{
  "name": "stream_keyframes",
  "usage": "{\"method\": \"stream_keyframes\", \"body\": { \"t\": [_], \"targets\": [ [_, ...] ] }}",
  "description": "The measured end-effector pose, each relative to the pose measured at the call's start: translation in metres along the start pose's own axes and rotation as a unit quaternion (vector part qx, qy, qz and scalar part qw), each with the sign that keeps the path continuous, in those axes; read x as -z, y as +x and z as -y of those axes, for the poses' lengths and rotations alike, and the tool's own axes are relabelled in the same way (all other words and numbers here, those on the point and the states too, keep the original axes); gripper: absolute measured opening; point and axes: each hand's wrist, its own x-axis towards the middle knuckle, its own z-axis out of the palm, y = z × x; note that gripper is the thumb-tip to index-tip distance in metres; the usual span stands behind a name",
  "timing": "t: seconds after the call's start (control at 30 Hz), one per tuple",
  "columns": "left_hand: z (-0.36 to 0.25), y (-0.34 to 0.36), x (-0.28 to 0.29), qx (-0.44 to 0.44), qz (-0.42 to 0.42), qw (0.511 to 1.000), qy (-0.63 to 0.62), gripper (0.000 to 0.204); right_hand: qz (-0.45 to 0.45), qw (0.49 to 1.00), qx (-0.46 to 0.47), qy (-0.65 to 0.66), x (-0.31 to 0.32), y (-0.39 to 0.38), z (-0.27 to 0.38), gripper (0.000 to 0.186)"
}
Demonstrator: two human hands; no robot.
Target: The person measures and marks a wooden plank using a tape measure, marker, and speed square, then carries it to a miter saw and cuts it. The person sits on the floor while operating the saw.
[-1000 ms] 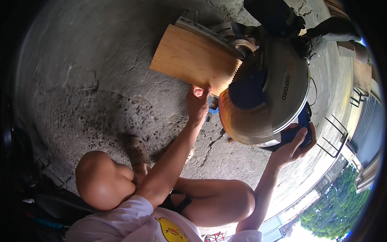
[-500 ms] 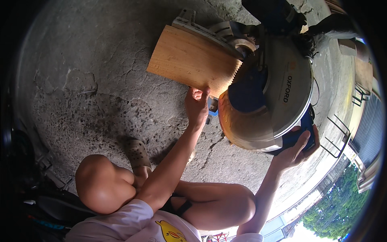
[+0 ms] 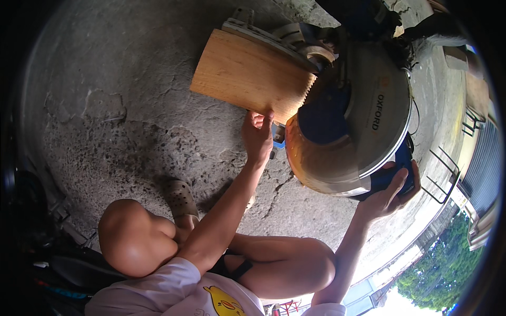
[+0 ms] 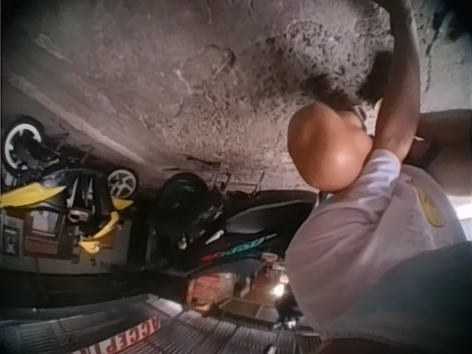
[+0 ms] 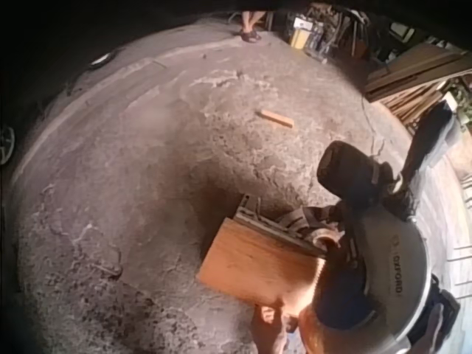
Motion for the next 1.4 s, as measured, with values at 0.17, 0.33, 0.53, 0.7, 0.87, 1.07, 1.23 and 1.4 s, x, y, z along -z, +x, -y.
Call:
{"method": "stream_keyframes", "body": {
  "t": [0.17,0.33,0.53,0.7,0.87,1.07,1.23,1.4],
  "targets": [
    [-0.0035,-0.0024,-0.0006,0.005,0.002,1.0,-0.006,0.043,-0.01,1.0,-0.016,0.004,-0.0018,-0.0034,0.0029,0.035],
    [-0.001,-0.0025,-0.0005,-0.003,-0.006,1.0,-0.011,0.047,-0.008,1.0,-0.011,0.004,-0.0015,-0.004,0.0003,0.036],
    [0.0018,-0.0029,-0.0026,-0.011,-0.018,1.0,0.003,0.044,0.002,1.0,0.006,-0.014,0.0017,-0.0019,-0.0014,0.04],
    [0.0027,-0.0042,-0.0028,-0.003,-0.017,1.0,0.002,0.045,0.003,1.0,0.015,-0.017,0.0009,-0.0015,0.0012,0.04],
    [-0.0009,-0.0046,-0.002,0.004,-0.01,1.0,-0.003,0.046,0.002,1.0,0.008,-0.027,0.0012,-0.0014,0.0017,0.041],
    [-0.0055,-0.0062,-0.0015,0.017,-0.005,1.0,0.008,0.046,-0.007,0.999,0.006,-0.032,0.0028,-0.003,-0.0023,0.04],
    [-0.0017,-0.0039,-0.0042,-0.034,-0.035,0.999,0.012,0.042,-0.003,1.0,-0.004,-0.015,0.0017,-0.0042,-0.0009,0.042],
    [-0.0016,-0.0041,-0.0051,-0.037,-0.035,0.998,0.021,0.04,0.002,1.0,0.0,-0.026,0.0037,-0.0043,-0.0017,0.042]
  ]
}}
